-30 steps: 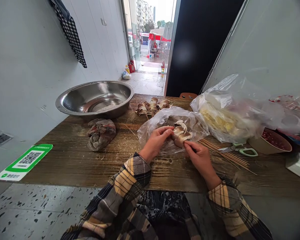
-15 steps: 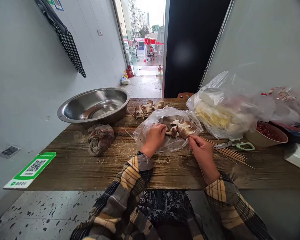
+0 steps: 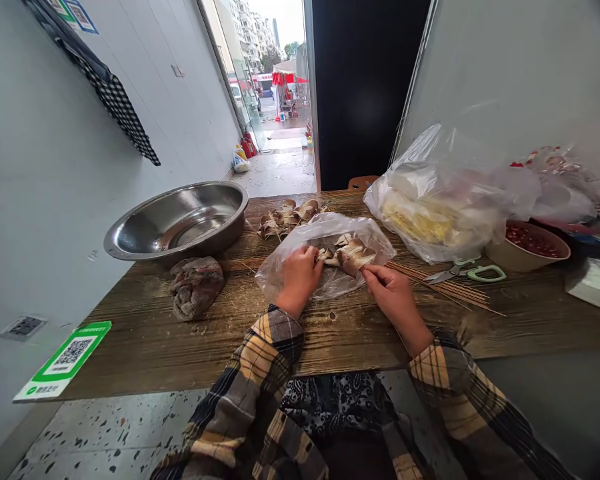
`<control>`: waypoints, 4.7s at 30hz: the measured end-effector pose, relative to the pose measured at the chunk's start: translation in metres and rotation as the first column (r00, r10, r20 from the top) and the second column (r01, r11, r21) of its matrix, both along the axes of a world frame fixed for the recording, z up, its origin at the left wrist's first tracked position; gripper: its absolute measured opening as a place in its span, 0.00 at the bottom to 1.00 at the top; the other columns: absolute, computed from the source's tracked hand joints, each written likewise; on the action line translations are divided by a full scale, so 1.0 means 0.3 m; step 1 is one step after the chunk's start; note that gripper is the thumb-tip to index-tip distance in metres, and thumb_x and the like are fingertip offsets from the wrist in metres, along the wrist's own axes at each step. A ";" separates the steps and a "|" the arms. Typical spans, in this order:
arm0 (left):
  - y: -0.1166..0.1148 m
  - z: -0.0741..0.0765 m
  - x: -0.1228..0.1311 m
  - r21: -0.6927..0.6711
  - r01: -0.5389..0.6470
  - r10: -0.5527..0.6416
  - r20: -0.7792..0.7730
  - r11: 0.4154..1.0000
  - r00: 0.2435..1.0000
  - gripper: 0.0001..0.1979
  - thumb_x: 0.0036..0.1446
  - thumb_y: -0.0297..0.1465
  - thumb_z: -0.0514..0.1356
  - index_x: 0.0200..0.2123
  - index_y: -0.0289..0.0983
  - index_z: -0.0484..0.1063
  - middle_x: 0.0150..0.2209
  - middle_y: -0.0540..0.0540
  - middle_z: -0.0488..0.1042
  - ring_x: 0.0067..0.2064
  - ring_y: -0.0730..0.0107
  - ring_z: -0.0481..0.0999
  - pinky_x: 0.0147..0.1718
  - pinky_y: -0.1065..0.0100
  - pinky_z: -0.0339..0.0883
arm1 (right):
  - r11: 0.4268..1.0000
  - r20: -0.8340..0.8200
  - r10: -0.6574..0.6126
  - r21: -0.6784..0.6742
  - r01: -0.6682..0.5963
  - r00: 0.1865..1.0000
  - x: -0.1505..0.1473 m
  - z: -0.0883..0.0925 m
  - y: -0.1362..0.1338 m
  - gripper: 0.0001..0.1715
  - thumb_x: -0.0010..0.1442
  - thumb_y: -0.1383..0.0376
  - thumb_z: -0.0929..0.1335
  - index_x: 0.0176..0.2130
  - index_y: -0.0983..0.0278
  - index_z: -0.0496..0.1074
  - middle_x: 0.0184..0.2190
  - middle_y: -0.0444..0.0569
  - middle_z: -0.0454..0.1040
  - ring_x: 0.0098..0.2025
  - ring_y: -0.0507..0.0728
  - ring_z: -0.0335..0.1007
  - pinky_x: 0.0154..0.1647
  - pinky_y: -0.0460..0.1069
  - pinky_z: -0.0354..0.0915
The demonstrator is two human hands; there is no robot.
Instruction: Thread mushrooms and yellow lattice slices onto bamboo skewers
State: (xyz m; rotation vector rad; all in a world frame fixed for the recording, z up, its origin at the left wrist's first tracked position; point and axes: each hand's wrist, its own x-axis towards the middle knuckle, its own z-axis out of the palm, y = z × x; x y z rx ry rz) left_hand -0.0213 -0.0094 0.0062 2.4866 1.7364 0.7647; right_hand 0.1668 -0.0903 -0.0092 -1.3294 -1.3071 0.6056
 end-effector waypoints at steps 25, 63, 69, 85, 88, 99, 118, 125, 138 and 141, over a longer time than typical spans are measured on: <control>-0.036 0.036 0.009 -0.311 0.632 0.221 0.950 0.710 0.219 0.24 0.39 0.33 0.72 0.40 0.35 0.69 0.30 0.49 0.75 0.28 0.73 0.75 0.23 0.75 0.60 | 0.985 -0.021 0.133 -0.107 -0.134 0.991 -0.007 0.000 -0.011 0.20 0.56 0.55 0.68 0.38 0.67 0.80 0.17 0.42 0.67 0.19 0.50 0.59 0.22 0.46 0.57; -0.035 0.057 -0.017 -0.192 0.664 0.352 0.929 0.723 -0.115 0.12 0.44 0.26 0.70 0.33 0.32 0.72 0.28 0.49 0.75 0.29 0.77 0.74 0.32 0.73 0.67 | 0.944 0.009 0.279 -0.184 -0.273 0.960 -0.002 -0.023 -0.021 0.22 0.59 0.54 0.67 0.41 0.69 0.78 0.17 0.41 0.64 0.19 0.49 0.56 0.20 0.44 0.53; -0.030 0.058 -0.017 -0.207 0.653 0.398 0.904 0.728 -0.157 0.11 0.44 0.26 0.70 0.31 0.32 0.72 0.29 0.47 0.77 0.29 0.77 0.75 0.32 0.74 0.68 | 0.938 0.003 0.292 -0.195 -0.286 0.956 -0.004 -0.015 -0.026 0.22 0.60 0.54 0.67 0.41 0.68 0.78 0.18 0.42 0.66 0.19 0.49 0.57 0.19 0.44 0.53; -0.030 0.056 -0.022 -0.189 0.669 0.400 0.899 0.719 -0.176 0.15 0.46 0.26 0.68 0.39 0.34 0.71 0.29 0.48 0.77 0.28 0.79 0.73 0.29 0.76 0.66 | 0.951 0.085 0.275 -0.169 -0.258 0.958 -0.010 0.001 -0.025 0.20 0.59 0.55 0.66 0.39 0.67 0.79 0.18 0.43 0.69 0.20 0.50 0.61 0.23 0.46 0.57; -0.028 0.053 -0.021 -0.189 0.671 0.400 0.900 0.717 -0.173 0.15 0.47 0.26 0.68 0.39 0.34 0.72 0.30 0.48 0.77 0.28 0.79 0.73 0.29 0.76 0.66 | 0.951 0.074 0.270 -0.175 -0.254 0.960 -0.011 -0.001 -0.025 0.20 0.59 0.54 0.66 0.39 0.67 0.79 0.18 0.43 0.69 0.19 0.50 0.61 0.22 0.45 0.57; -0.032 0.056 -0.018 -0.212 0.669 0.413 0.897 0.712 -0.155 0.13 0.45 0.26 0.69 0.35 0.33 0.71 0.29 0.48 0.76 0.27 0.79 0.72 0.28 0.76 0.64 | 0.953 0.072 0.269 -0.165 -0.255 0.960 -0.009 -0.013 -0.024 0.22 0.59 0.53 0.67 0.39 0.67 0.80 0.19 0.44 0.70 0.19 0.50 0.59 0.20 0.45 0.55; -0.026 0.047 -0.016 -0.207 0.686 0.377 0.920 0.698 -0.105 0.14 0.43 0.27 0.71 0.33 0.32 0.70 0.28 0.48 0.75 0.27 0.79 0.72 0.27 0.77 0.62 | 0.963 0.076 0.244 -0.136 -0.233 0.967 -0.016 -0.005 -0.024 0.21 0.58 0.54 0.67 0.38 0.67 0.80 0.17 0.43 0.69 0.20 0.51 0.61 0.22 0.46 0.58; -0.029 0.052 -0.021 -0.234 0.694 0.361 0.932 0.681 -0.039 0.14 0.44 0.29 0.71 0.32 0.33 0.70 0.28 0.46 0.76 0.26 0.79 0.71 0.25 0.76 0.60 | 0.965 0.079 0.241 -0.124 -0.230 0.967 -0.018 -0.005 -0.022 0.20 0.58 0.54 0.67 0.38 0.67 0.79 0.18 0.43 0.68 0.20 0.51 0.61 0.23 0.46 0.58; -0.033 0.064 -0.033 -0.267 0.687 0.301 0.951 0.676 0.073 0.15 0.41 0.33 0.72 0.31 0.33 0.74 0.28 0.46 0.75 0.26 0.79 0.69 0.22 0.76 0.56 | 0.929 -0.146 0.259 -0.232 -0.287 0.955 -0.015 -0.017 -0.025 0.24 0.56 0.51 0.69 0.40 0.68 0.78 0.15 0.40 0.65 0.15 0.48 0.55 0.16 0.44 0.52; -0.034 0.066 -0.036 -0.260 0.693 0.278 0.957 0.673 0.089 0.15 0.41 0.33 0.72 0.30 0.33 0.74 0.27 0.48 0.73 0.25 0.79 0.69 0.22 0.75 0.56 | 0.923 -0.192 0.265 -0.235 -0.306 0.945 -0.018 -0.015 -0.025 0.23 0.55 0.51 0.69 0.40 0.68 0.77 0.15 0.39 0.64 0.15 0.47 0.54 0.16 0.44 0.51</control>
